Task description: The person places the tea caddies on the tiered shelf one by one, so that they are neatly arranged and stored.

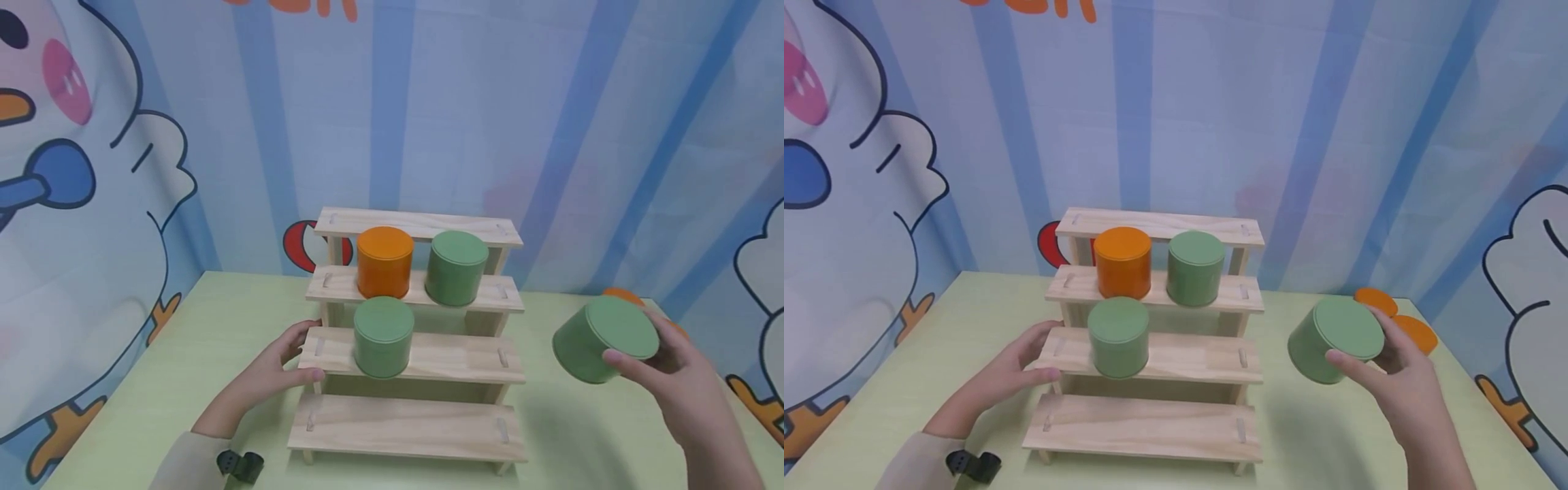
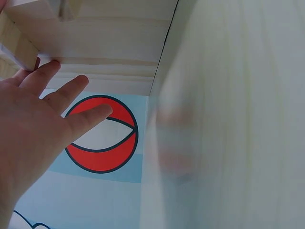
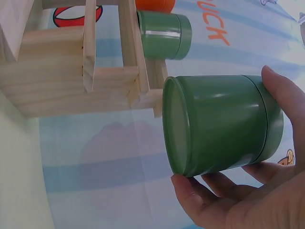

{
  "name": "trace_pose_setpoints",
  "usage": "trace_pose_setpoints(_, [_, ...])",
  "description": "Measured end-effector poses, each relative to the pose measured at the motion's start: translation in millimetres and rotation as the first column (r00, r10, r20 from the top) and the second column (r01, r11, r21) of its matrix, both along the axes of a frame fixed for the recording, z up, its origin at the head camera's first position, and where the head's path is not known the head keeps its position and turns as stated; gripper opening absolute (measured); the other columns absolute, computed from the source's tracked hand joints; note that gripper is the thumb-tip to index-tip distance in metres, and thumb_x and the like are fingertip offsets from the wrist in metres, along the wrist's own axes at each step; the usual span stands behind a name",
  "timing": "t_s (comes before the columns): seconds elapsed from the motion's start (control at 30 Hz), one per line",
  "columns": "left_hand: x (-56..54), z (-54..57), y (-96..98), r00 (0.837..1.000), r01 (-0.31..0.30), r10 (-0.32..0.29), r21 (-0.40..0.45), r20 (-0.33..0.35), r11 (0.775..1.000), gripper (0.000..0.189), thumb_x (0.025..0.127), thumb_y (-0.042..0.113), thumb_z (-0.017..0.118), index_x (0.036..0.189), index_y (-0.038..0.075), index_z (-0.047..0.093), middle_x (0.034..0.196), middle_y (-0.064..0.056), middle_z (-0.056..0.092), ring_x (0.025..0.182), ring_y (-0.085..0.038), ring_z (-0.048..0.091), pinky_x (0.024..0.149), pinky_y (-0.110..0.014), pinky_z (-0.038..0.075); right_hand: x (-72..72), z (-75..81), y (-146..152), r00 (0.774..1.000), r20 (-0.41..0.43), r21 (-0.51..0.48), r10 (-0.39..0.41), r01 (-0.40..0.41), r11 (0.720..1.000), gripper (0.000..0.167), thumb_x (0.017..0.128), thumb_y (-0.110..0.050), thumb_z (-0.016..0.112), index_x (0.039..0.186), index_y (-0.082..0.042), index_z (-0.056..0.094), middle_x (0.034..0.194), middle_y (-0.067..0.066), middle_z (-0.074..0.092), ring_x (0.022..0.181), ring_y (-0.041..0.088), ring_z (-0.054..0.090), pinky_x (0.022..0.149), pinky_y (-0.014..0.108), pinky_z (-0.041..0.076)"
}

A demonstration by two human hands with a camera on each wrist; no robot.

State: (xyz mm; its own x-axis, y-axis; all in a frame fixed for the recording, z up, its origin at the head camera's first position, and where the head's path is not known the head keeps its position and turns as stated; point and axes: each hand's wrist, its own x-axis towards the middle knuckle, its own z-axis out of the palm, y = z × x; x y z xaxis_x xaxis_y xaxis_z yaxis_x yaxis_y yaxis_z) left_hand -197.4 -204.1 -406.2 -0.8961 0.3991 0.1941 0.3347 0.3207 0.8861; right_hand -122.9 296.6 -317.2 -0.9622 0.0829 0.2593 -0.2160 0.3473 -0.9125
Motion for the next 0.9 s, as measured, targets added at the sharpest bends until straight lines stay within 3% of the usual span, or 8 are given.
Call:
trace_pose_setpoints(0.13, [-0.3, -0.3, 0.4, 1.0, 0.003, -0.003, -0.003, -0.001, 1.0, 0.073, 0.085, 0.021, 0.074, 0.144, 0.006, 0.035, 0.141, -0.018, 0.049, 0.134, -0.041, 0.038, 0.107, -0.066, 0.026, 1.1, 2.0, -10, 0.994, -0.066, -0.078, 0.082, -0.087, 0.993, 0.068, 0.087, 0.006, 0.065, 0.147, -0.015, 0.04, 0.126, -0.011, 0.053, 0.105, -0.001, 0.056, 0.077, 0.011, 0.048])
trace_pose_setpoints(0.27, [0.5, 0.3, 0.0, 1.0, -0.001, 0.001, -0.003, 0.0, 1.0, 0.073, 0.085, 0.021, 0.074, 0.144, 0.006, 0.035, 0.141, -0.018, 0.048, 0.134, -0.042, 0.038, 0.107, -0.067, 0.025, 0.6, 7.4, -21, 0.993, -0.047, -0.067, 0.107, -0.11, 0.992, 0.069, 0.088, 0.005, 0.064, 0.148, -0.015, 0.037, 0.126, -0.011, 0.053, 0.106, 0.0, 0.055, 0.077, 0.012, 0.049])
trace_pose_setpoints(0.53, [1.1, 0.6, 0.8, 1.0, -0.01, 0.01, -0.008, 0.011, 1.0, 0.073, 0.085, 0.021, 0.074, 0.144, 0.006, 0.035, 0.141, -0.019, 0.048, 0.134, -0.042, 0.038, 0.107, -0.067, 0.025, -1.0, 11.5, -42, 0.993, 0.072, 0.016, 0.095, -0.096, 0.995, 0.073, 0.089, -0.005, 0.067, 0.152, -0.019, 0.031, 0.127, -0.017, 0.05, 0.107, 0.001, 0.052, 0.077, 0.015, 0.05])
trace_pose_setpoints(0.9, [1.2, 0.0, 0.2, 1.0, -0.008, 0.008, -0.011, 0.002, 1.0, 0.073, 0.085, 0.022, 0.074, 0.144, 0.006, 0.035, 0.142, -0.018, 0.048, 0.134, -0.041, 0.038, 0.107, -0.066, 0.026, -4.4, 15.8, -80, 0.985, 0.081, 0.032, 0.155, -0.158, 0.987, 0.071, 0.086, -0.011, 0.072, 0.148, -0.02, 0.038, 0.127, -0.011, 0.054, 0.106, 0.006, 0.057, 0.08, 0.025, 0.053])
